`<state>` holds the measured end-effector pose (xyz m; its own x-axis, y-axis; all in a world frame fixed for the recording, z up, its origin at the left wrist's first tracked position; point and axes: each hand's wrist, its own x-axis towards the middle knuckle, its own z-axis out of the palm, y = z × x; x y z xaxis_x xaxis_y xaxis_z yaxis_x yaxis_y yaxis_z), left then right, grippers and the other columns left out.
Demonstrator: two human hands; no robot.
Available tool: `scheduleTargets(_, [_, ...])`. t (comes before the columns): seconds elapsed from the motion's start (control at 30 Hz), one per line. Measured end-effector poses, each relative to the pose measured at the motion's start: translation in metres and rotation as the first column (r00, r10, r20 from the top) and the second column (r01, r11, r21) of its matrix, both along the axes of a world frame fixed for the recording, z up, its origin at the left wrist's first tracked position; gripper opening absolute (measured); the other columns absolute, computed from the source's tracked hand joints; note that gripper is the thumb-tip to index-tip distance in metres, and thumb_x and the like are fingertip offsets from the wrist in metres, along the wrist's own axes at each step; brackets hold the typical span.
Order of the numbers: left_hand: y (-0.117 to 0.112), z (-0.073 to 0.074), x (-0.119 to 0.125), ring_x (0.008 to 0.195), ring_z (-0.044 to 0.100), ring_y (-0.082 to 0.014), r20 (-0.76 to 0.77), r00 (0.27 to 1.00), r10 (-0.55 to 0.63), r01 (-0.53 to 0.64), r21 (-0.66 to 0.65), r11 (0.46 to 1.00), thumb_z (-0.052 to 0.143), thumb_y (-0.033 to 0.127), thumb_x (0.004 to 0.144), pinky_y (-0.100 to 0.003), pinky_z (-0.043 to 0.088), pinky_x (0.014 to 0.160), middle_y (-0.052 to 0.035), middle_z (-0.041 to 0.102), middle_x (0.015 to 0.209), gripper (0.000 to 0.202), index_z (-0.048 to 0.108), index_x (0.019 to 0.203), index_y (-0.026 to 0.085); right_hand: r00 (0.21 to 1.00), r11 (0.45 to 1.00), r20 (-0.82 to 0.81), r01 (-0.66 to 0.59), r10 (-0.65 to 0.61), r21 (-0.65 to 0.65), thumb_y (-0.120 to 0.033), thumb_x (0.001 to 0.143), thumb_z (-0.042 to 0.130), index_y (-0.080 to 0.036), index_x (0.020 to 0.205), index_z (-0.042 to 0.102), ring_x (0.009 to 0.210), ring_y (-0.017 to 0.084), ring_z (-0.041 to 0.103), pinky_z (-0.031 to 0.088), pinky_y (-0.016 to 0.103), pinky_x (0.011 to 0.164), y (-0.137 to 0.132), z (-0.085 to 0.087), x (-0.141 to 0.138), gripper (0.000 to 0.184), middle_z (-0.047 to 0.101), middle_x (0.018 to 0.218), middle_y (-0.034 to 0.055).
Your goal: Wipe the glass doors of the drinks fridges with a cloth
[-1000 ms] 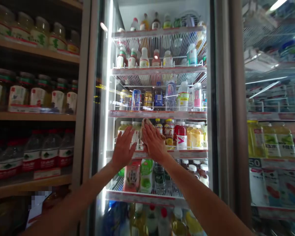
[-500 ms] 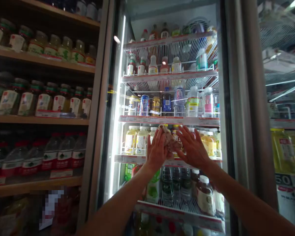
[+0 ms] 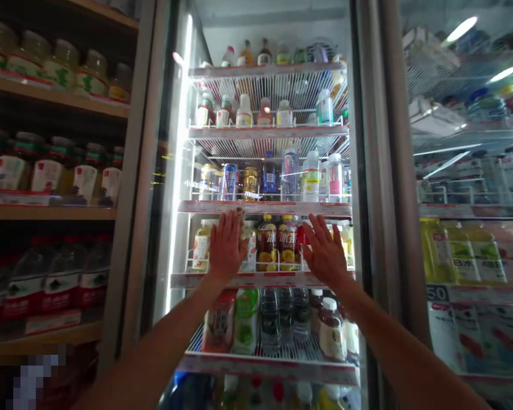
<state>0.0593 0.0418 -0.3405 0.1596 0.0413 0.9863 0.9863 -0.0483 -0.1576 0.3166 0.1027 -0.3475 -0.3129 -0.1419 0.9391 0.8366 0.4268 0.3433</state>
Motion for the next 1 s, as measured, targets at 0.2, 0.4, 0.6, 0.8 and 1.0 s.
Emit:
scheduleTargets(0.2, [-0.021,0.009,-0.076,0.140,0.022,-0.0288,0.173,0.985,0.016,-0.027,0.059,0.998,0.028,0.030,0.093,-0.051,0.026,0.111,-0.0194,0.034,0.146,0.051,0.033,0.140,0.008,1.000,0.999,-0.009,0.009,-0.009,-0.035,-0.029,0.093,0.038,-0.024,0.148,0.015,0.141,0.023,0.021,0.020,0.049,0.114,-0.002,0.000,-0.001,0.060,0.028,0.152,0.0072])
scheduleTargets(0.4, [-0.004,-0.014,-0.024,0.140,0.021,-0.0278,-0.048,0.999,-0.012,0.011,-0.012,1.000,0.039,0.039,0.091,-0.046,0.023,0.114,-0.0128,0.035,0.147,0.056,0.034,0.140,0.012,1.000,1.000,-0.018,0.010,-0.010,-0.012,-0.029,0.093,0.038,-0.022,0.146,0.021,0.141,0.022,0.022,0.021,0.050,0.113,-0.003,0.001,-0.002,0.056,0.035,0.148,0.0094])
scheduleTargets(0.6, [-0.005,-0.007,-0.036,0.138,0.028,-0.0182,-0.251,0.966,-0.067,0.073,0.015,0.997,0.033,0.021,0.092,-0.038,0.028,0.114,-0.0038,0.042,0.143,0.051,0.030,0.143,0.023,1.000,0.999,-0.011,-0.017,0.017,-0.047,-0.027,0.092,0.037,-0.024,0.147,0.019,0.141,0.023,0.022,0.019,0.051,0.113,-0.001,0.000,-0.001,0.057,0.030,0.151,0.0075])
scheduleTargets(0.8, [-0.008,0.032,-0.082,0.139,0.027,-0.0225,0.140,0.985,-0.097,0.062,0.237,0.970,0.029,0.031,0.094,-0.042,0.033,0.111,-0.0151,0.037,0.145,0.052,0.029,0.143,0.014,1.000,0.999,-0.029,-0.003,0.002,-0.037,-0.026,0.093,0.036,-0.025,0.148,0.014,0.141,0.022,0.023,0.021,0.050,0.113,-0.004,0.001,-0.003,0.060,0.031,0.150,0.0069])
scheduleTargets(1.0, [-0.004,0.010,-0.048,0.140,0.020,-0.0297,-0.047,0.999,0.014,-0.012,0.033,0.999,0.035,0.043,0.092,-0.051,0.022,0.112,-0.0147,0.031,0.148,0.059,0.029,0.143,0.013,1.000,0.999,-0.011,0.014,-0.014,-0.029,-0.026,0.093,0.036,-0.025,0.148,0.012,0.141,0.023,0.023,0.022,0.051,0.112,-0.004,0.002,-0.002,0.060,0.034,0.149,0.0083])
